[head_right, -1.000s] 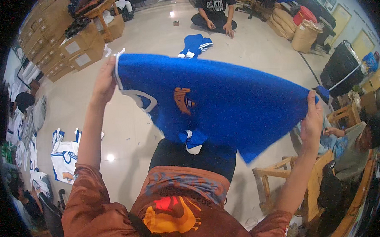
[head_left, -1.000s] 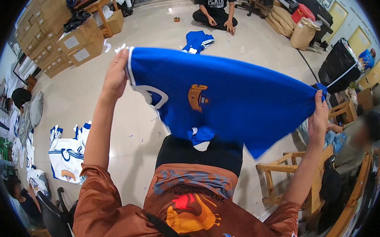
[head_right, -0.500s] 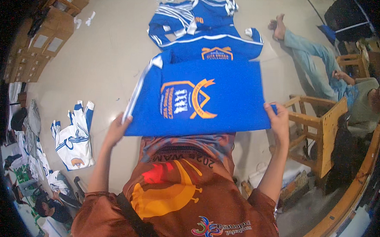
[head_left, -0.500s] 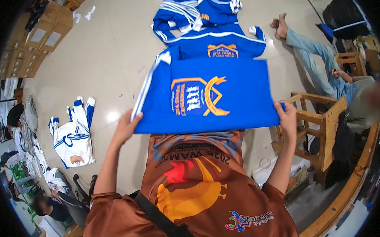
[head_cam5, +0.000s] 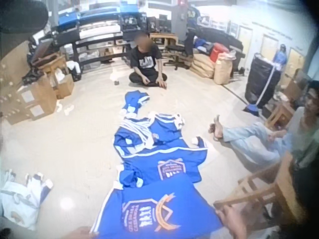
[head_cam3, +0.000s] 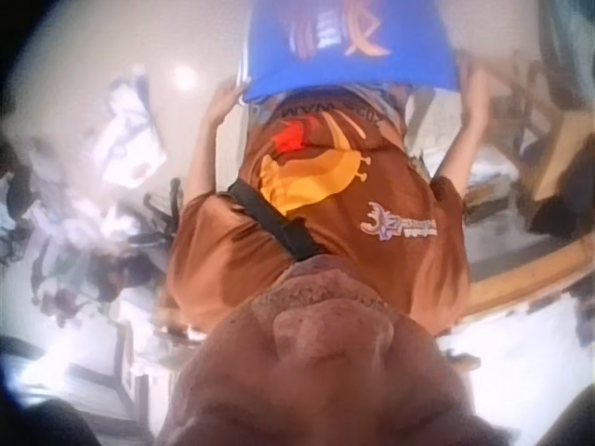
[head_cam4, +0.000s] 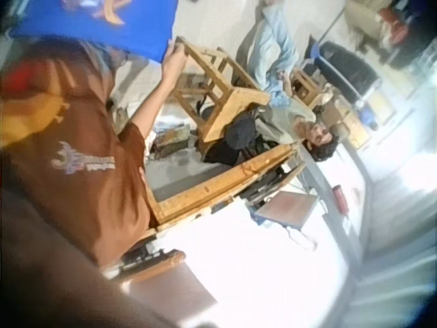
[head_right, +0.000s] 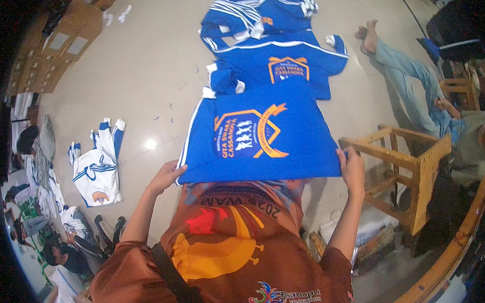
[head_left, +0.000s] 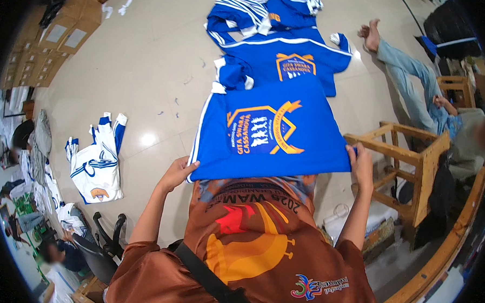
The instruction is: The person uses scissors to trim white fabric strips and loose threads from the edges of a blue and white sports jersey. They work on the collar and sleeve cuffs, then fold the garment.
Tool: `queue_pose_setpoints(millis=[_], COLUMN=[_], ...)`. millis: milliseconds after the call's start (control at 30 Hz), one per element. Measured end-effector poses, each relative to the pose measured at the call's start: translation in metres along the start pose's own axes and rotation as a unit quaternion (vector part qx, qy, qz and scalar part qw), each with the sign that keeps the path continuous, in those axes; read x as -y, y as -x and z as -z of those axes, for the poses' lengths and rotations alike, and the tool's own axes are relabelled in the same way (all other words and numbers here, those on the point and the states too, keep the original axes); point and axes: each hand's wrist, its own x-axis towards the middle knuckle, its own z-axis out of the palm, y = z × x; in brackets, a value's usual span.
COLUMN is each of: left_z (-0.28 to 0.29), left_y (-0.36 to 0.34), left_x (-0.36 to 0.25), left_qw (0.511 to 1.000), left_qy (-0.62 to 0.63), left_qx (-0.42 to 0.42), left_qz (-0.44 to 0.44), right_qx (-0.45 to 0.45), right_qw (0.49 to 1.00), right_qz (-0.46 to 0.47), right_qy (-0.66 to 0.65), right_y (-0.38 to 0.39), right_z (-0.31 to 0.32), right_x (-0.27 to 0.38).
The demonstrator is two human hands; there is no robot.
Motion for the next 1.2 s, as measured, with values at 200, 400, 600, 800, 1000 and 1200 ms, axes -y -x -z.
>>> queue_pose_setpoints(millis=[200, 400, 600, 800, 1000, 1200], left_z=[0.015, -0.001, -0.007, -0.008, 0.017, 0.091], left_y=[-0.091, -0.240, -0.275, -0.253, -0.279, -0.257], left_x=[-0.019, -0.042, -0.088, -0.082, -0.060, -0.105], left_qw=[0.991, 0.878, 0.853, 0.843, 0.823, 0.946], left_qy=[-0.069, -0.268, -0.382, -0.369, -0.355, 0.307], left_qx=[-0.108, -0.324, -0.258, -0.279, -0.324, -0.094], left_qz=[-0.019, -0.227, -0.242, -0.275, -0.302, -0.045], right_qx=[-0.171, -0.209, -0.182, -0.184, -0.072, 0.028], right_qw=[0.970, 0.928, 0.926, 0.930, 0.899, 0.900], right_qz=[0.126, 0.229, 0.254, 0.258, 0.408, 0.432], right_qy=[-0.122, -0.208, -0.214, -0.184, -0.141, -0.051], right_y=[0.011, 0.006, 0.025, 0.027, 0.035, 0.043], right_z=[-0.062, -0.070, -0.047, -0.054, -0.059, -0.086], right_x=[0.040, 0.141, 0.154, 0.147, 0.183, 0.186])
